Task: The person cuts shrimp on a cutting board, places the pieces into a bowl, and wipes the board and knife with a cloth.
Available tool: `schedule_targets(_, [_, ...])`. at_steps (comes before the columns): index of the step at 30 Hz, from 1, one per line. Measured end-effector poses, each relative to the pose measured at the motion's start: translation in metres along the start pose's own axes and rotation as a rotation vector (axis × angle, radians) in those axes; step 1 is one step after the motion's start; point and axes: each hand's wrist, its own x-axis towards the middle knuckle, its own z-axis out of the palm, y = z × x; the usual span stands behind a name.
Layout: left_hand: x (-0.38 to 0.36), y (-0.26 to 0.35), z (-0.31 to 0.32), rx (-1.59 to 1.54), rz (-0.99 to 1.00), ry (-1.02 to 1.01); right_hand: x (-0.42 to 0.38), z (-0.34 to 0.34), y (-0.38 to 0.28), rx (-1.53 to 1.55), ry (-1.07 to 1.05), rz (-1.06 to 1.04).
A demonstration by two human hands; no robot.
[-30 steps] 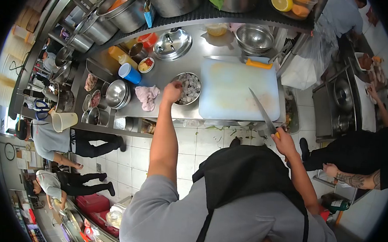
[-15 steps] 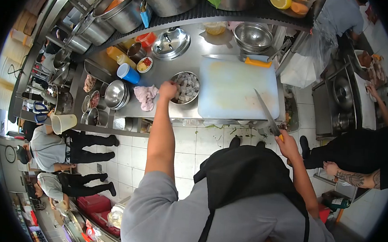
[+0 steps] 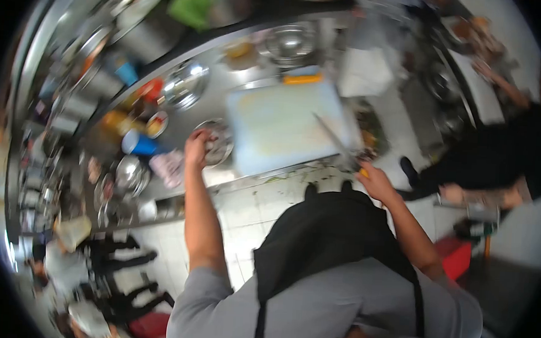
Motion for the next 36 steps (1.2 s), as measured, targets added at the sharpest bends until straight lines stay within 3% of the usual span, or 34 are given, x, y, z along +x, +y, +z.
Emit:
schedule_targets(4, [-0.006, -0.013, 0.131, 0.013, 0.191, -0.369, -0.026, -0.022, 0.006, 0.061, -0.008, 0.215])
schedule_targets(5, [-0.015, -0.011, 0.170, 0.152, 0.283, -0.406, -0.031, -0.025, 0.007, 0.066, -0.006, 0.258])
schedule_targets(6, [-0.036, -0.003, 0.209, 0.506, 0.531, -0.318, -0.037, -0.027, 0.010, 0.080, 0.012, 0.314])
schedule_targets(7, [-0.055, 0.003, 0.246, 0.619, 0.671, -0.316, -0.041, -0.027, 0.012, 0.097, 0.018, 0.360])
schedule_targets(8, [-0.056, 0.003, 0.272, 0.796, 1.043, -0.391, -0.044, -0.028, 0.013, 0.109, 0.037, 0.383])
schedule_targets(9, [-0.063, -0.003, 0.301, 0.975, 1.163, -0.353, -0.047, -0.027, 0.014, 0.125, 0.051, 0.405])
schedule_targets(11, [-0.058, -0.033, 0.330, 0.996, 1.305, -0.460, -0.054, -0.023, 0.016, 0.126, 0.090, 0.415])
schedule_targets(14, [-0.059, -0.053, 0.332, 1.034, 1.217, -0.540, -0.064, -0.016, 0.013, 0.108, 0.154, 0.377])
schedule_targets(19, [-0.057, -0.058, 0.345, 1.187, 1.231, -0.528, -0.077, -0.014, 0.000, 0.087, 0.072, 0.437])
schedule_targets(22, [-0.063, -0.053, 0.351, 1.286, 1.129, -0.577, -0.074, -0.021, -0.013, 0.019, 0.036, 0.453])
schedule_targets(36, [-0.071, -0.065, 0.347, 1.129, 1.097, -0.401, -0.055, -0.029, -0.048, -0.250, -0.070, 0.400])
